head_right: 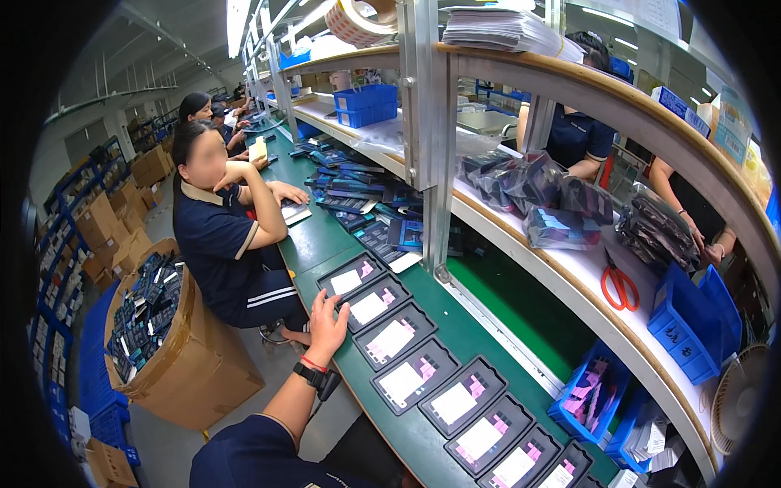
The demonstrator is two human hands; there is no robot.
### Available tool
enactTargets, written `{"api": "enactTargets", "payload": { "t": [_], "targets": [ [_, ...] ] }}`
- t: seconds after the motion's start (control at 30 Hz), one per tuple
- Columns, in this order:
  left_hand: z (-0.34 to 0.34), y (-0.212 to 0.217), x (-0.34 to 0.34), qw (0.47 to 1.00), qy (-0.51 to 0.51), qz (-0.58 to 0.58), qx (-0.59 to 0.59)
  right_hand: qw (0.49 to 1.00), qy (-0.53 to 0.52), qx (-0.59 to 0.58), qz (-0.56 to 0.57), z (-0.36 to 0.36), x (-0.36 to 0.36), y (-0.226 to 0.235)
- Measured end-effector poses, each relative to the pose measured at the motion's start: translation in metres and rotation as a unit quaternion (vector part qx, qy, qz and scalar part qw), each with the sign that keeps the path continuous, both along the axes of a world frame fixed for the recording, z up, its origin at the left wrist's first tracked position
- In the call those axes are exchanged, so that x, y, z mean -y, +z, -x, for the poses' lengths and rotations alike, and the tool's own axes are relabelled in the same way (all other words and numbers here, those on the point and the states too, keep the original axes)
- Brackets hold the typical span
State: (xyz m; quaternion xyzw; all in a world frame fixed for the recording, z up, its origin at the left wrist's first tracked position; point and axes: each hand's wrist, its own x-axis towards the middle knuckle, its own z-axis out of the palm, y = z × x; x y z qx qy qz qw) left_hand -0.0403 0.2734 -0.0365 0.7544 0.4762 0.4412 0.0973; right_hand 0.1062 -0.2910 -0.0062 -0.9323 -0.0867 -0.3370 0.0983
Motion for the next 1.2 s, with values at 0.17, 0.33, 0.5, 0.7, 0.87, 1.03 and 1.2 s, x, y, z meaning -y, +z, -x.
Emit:
{"api": "enactTargets", "payload": {
  "t": [0.17,0.33,0.5,0.7,0.87,1.03,1.2],
  "targets": [
    [-0.001,-0.001,-0.004,1.0,0.001,-0.016,0.01,1.0,0.012,0.022,0.011,-0.005,0.003,-0.006],
    [0.004,-0.001,-0.004,1.0,0.0,-0.012,0.001,1.0,-0.004,-0.012,0.002,-0.015,0.021,-0.034],
    [-0.003,0.002,-0.001,1.0,-0.008,0.016,-0.005,0.994,-0.049,0.102,0.007,-0.012,-0.006,-0.008],
    [-0.001,0.002,-0.002,1.0,-0.006,0.012,-0.003,0.993,-0.051,0.106,0.025,-0.01,-0.008,-0.002],
    [0.007,0.017,0.0,0.997,-0.026,-0.025,0.065,0.997,-0.001,0.08,0.005,-0.006,0.001,-0.007],
    [0.02,0.124,0.053,0.974,-0.153,-0.075,0.15,0.998,0.038,0.043,0.008,-0.005,0.001,-0.007],
    [0.021,0.257,0.137,0.804,-0.533,-0.199,0.171,0.996,0.018,0.079,0.028,-0.002,0.008,-0.01]
  ]
}}
